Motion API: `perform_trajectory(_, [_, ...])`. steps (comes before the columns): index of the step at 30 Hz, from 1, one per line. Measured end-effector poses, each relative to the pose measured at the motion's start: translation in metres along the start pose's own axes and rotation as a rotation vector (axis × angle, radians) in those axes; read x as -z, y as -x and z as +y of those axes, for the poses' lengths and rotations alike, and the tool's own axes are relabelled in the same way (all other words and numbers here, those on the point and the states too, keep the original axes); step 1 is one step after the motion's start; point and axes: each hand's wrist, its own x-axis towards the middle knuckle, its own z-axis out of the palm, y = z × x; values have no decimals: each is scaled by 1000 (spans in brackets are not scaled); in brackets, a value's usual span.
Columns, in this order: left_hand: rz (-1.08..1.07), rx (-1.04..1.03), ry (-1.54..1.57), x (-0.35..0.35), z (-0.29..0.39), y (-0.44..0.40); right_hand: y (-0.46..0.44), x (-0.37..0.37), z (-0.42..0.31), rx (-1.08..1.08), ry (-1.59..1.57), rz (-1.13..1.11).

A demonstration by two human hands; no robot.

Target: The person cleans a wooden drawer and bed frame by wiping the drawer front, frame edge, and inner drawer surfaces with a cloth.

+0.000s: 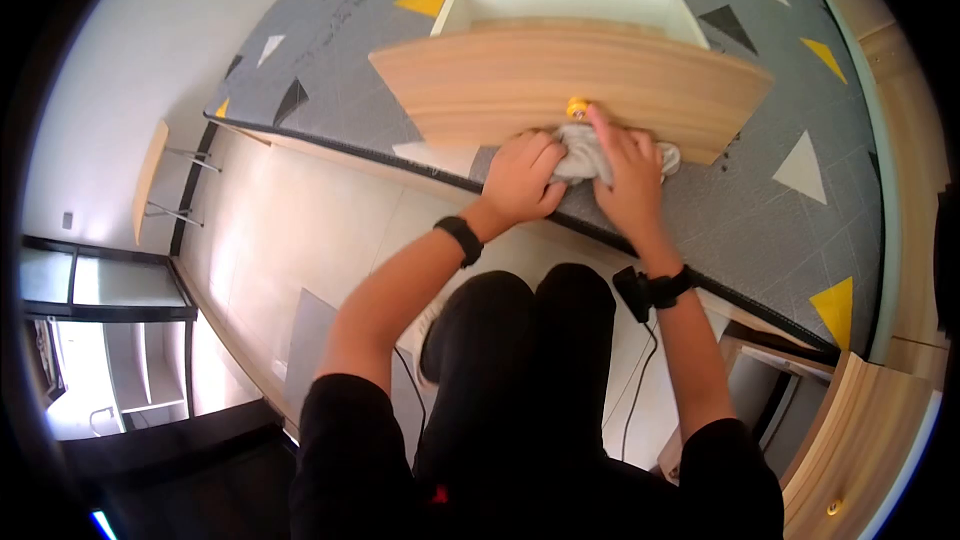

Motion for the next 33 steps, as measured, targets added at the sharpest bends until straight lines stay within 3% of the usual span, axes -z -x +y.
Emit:
perform_trajectory(7, [-54,-40,61,-4,-4,3,-2,6,2,-103,-46,-56])
perform_trajectory(9, [-122,-101,60,-3,-4,3,-4,13,1,-163,-224,-193])
perform_trajectory(12, [-147,-128,112,-5,-7,7,-9,11,-5,-47,-233,-80])
perform_trajectory(13, [-159,-156,141,-8,-10,6,-6,5,-3,-74,-207,-62])
perform_trajectory(15, [-27,-208,131,-9,-10,15,3,-13,0,-124,-460,43])
perform_trajectory(19, [38,-240,140,-17,-10,21,7,-21,-2,-157,-530,100])
perform_trajectory(22, [137,-176,152,-16,-11,24,7,-25,-10,-159,-755,10])
perform_trajectory(27, [39,53,412,0,-22,18,2,-16,-28,-368,-599,87])
perform_trajectory(31, [56,95,484,0,-23,18,-3,-19,-31,-384,-671,122])
perform_trajectory(33, [110,20,395,-4,-19,21,1,-20,-27,-388,-695,92])
